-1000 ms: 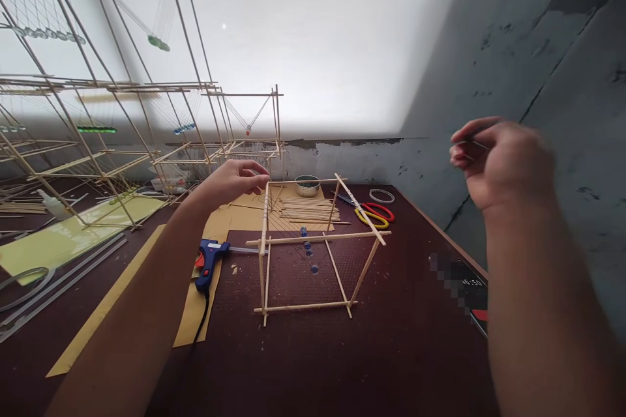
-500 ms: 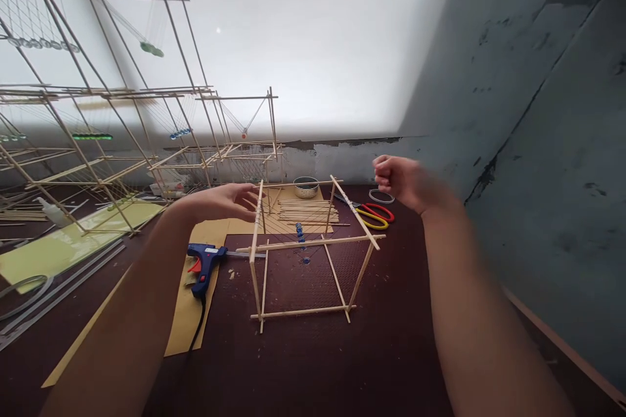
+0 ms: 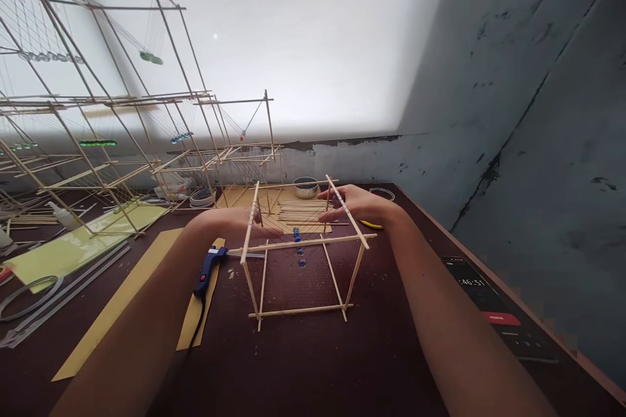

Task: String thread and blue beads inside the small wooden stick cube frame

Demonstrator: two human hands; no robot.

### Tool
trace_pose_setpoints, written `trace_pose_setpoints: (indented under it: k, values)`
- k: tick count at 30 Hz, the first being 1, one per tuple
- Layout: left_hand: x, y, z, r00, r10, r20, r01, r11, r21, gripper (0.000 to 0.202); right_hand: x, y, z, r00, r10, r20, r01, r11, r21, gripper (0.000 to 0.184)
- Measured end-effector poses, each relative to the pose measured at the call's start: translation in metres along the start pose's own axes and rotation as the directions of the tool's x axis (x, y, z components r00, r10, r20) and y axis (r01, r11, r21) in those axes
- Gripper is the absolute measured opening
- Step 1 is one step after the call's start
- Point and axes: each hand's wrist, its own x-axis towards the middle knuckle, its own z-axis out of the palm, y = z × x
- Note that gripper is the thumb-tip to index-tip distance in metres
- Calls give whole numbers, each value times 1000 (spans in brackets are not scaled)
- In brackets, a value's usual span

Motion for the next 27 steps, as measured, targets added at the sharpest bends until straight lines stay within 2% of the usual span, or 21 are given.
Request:
trace_pose_setpoints:
  k: [2,4,6,9,12,16,22,27]
  values:
    - [-6,8,-2,985,-81,151,57,986,154,32,3,2,2,999,-33,-26,34,999,9,72]
    - [-9,10,-1,971,-133,200,82,966,246,38,6,6,1,997,-50,-54,50,999,0,60]
    - [-6,5,4,963,-114,244,61,975,215,37,8,9,0,996,-55,-75,55,998,-15,48]
    - [7,-11,19,946,-10,325,9,1000,4,40,9,10,-2,992,-64,-107,61,998,-32,37]
    - [25,-28,35,936,80,343,-23,985,-168,43,8,9,-2,990,-75,-122,69,996,-49,35]
    - [38,-39,48,918,128,375,-24,962,-271,43,8,10,-1,988,-75,-138,67,996,-58,35]
    - [38,-30,54,932,132,337,15,917,-399,37,9,14,0,985,-63,-163,55,997,-55,37]
    - [39,-24,58,964,40,263,112,835,-539,31,8,12,-1,984,-65,-164,57,997,-50,36]
